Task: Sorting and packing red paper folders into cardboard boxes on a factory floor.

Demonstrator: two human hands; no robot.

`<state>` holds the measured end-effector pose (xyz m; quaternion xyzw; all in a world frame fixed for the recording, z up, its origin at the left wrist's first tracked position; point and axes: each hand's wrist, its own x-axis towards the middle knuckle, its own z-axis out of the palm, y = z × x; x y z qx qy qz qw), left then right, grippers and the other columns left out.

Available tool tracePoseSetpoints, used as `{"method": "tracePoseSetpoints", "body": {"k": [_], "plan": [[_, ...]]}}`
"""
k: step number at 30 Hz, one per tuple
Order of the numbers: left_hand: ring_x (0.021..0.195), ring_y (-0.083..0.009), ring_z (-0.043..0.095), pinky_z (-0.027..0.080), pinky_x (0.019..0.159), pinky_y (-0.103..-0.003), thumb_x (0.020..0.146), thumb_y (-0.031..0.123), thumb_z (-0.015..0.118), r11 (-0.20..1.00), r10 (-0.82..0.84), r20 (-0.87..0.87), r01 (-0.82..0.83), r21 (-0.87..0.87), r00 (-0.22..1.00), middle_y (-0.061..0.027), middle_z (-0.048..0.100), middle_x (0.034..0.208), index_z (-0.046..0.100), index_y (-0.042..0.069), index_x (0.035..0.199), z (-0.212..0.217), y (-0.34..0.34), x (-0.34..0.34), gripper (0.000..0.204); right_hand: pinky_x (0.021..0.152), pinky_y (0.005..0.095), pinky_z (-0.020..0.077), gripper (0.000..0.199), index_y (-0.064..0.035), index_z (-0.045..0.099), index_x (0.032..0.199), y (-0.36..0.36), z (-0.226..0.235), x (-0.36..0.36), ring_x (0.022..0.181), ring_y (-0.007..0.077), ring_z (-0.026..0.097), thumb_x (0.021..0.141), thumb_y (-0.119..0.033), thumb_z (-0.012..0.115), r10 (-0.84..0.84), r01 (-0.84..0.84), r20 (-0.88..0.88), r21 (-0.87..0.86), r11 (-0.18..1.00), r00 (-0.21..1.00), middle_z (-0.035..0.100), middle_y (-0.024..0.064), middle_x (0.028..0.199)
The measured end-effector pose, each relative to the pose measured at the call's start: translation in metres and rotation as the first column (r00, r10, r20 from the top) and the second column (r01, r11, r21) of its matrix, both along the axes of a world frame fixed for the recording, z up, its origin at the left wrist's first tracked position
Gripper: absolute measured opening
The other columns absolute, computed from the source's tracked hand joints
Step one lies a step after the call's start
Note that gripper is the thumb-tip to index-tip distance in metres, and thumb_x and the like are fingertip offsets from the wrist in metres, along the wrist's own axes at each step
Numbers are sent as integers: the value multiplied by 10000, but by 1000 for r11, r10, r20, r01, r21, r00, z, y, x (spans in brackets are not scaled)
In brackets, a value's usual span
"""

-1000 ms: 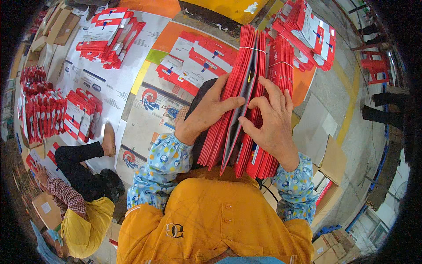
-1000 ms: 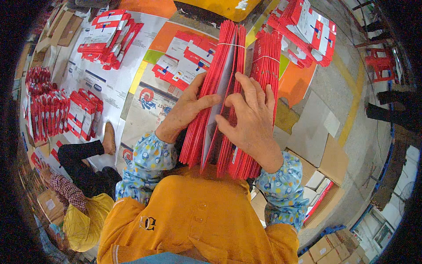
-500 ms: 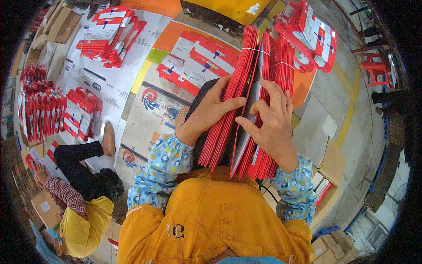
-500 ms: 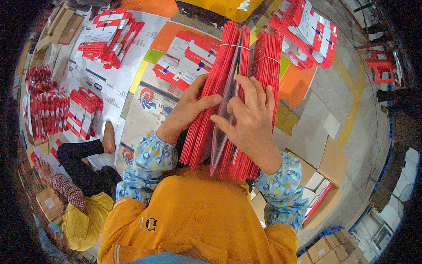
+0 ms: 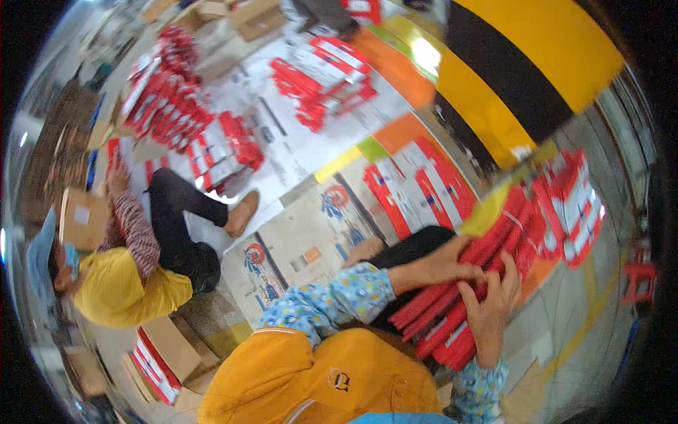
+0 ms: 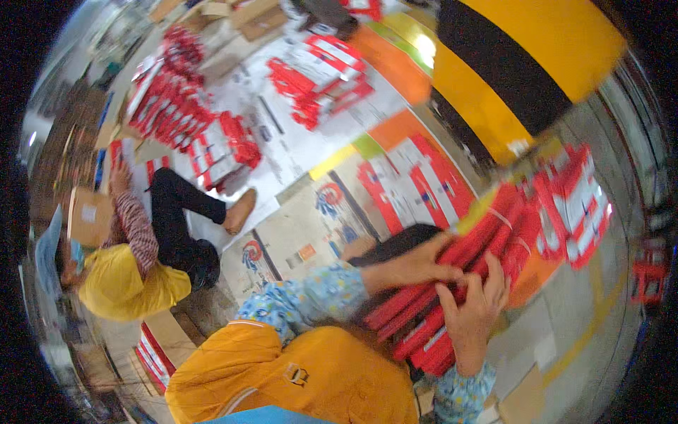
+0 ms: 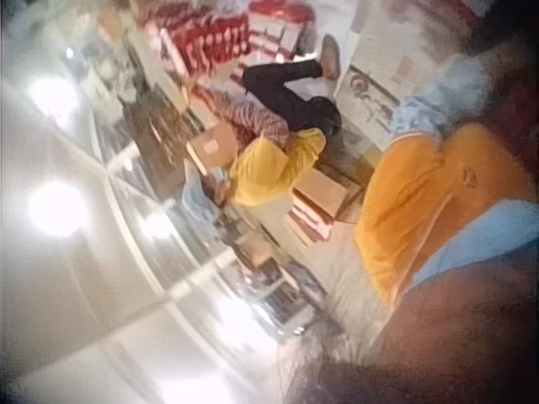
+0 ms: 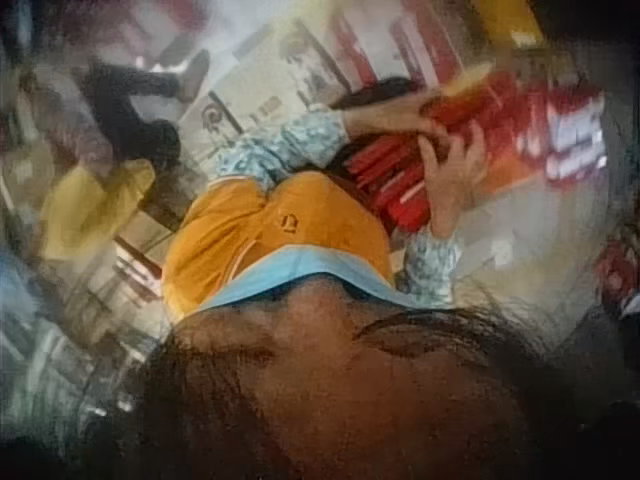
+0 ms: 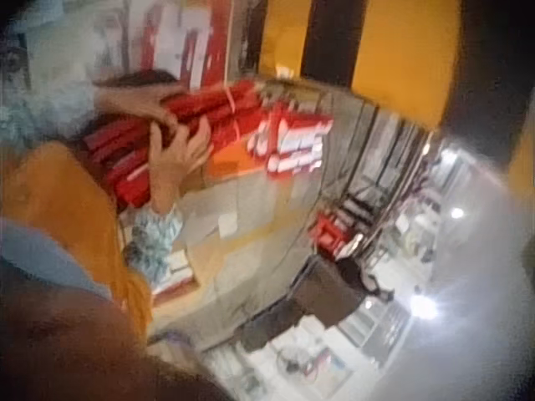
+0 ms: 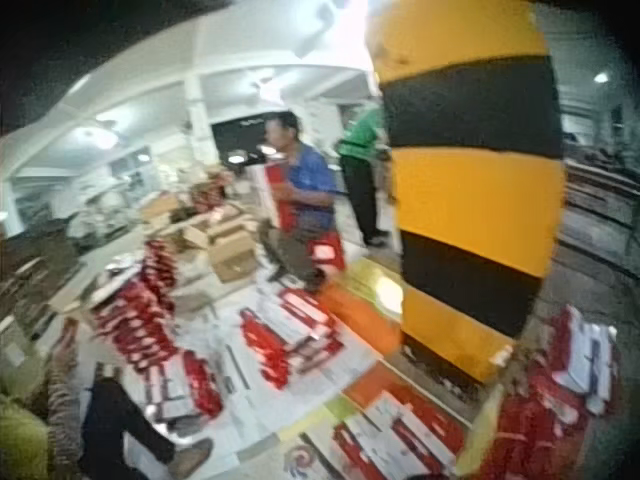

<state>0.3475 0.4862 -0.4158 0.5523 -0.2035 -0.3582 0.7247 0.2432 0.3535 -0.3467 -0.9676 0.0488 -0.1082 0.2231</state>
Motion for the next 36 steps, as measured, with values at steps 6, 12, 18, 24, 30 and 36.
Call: {"method": "tracePoseSetpoints", "body": {"k": [6,12,18,24,30,36], "plan": [[1259,-256,445,357,1078,-344,828,337,718,999,-35,74,32,39,997,-188,463,1344,376,-20,1409,-21,-6,1,763,1133,597,212,325,-78,555,899,-5,-3,-3,1353,389,365,755,-274,771,-8,7,-57,-19,1000,998,400,201,1456],[1227,-256,474,385,1053,-330,779,301,713,997,-71,89,69,29,993,-185,496,1312,385,-23,1405,-10,2,9,778,1155,587,173,296,-74,552,913,-7,0,-5,1370,385,344,764,-240,745,3,-3,-83,1,1000,997,379,190,1475],[1235,-235,481,394,1055,-315,732,281,726,998,-51,173,45,39,984,-182,505,1342,371,-29,1427,-15,3,14,840,1146,590,191,285,-74,555,916,-5,-5,-5,1363,398,353,775,-255,725,1,-2,-64,-20,1000,998,387,194,1474],[1251,-217,510,400,1068,-340,730,206,686,986,-67,65,57,155,996,-216,543,1375,417,-58,1423,3,18,22,789,1087,582,280,279,-68,573,907,-10,-5,-4,1286,406,439,752,-238,731,41,-41,34,12,999,999,472,205,1411],[1100,-197,593,454,981,-318,754,125,706,992,40,76,-48,113,996,-150,629,1205,500,-68,1313,-8,5,23,626,1086,598,278,242,-66,559,876,-11,-2,3,1308,384,432,700,-116,717,-4,6,54,-33,999,999,452,186,1427],[1169,-214,549,412,1027,-321,759,181,763,995,-14,-48,19,95,999,-155,588,1257,462,-49,1354,-5,7,20,706,1104,618,225,228,-70,565,878,-5,-6,-2,1335,393,402,696,-102,698,-120,111,67,128,986,990,438,156,1446]]}}
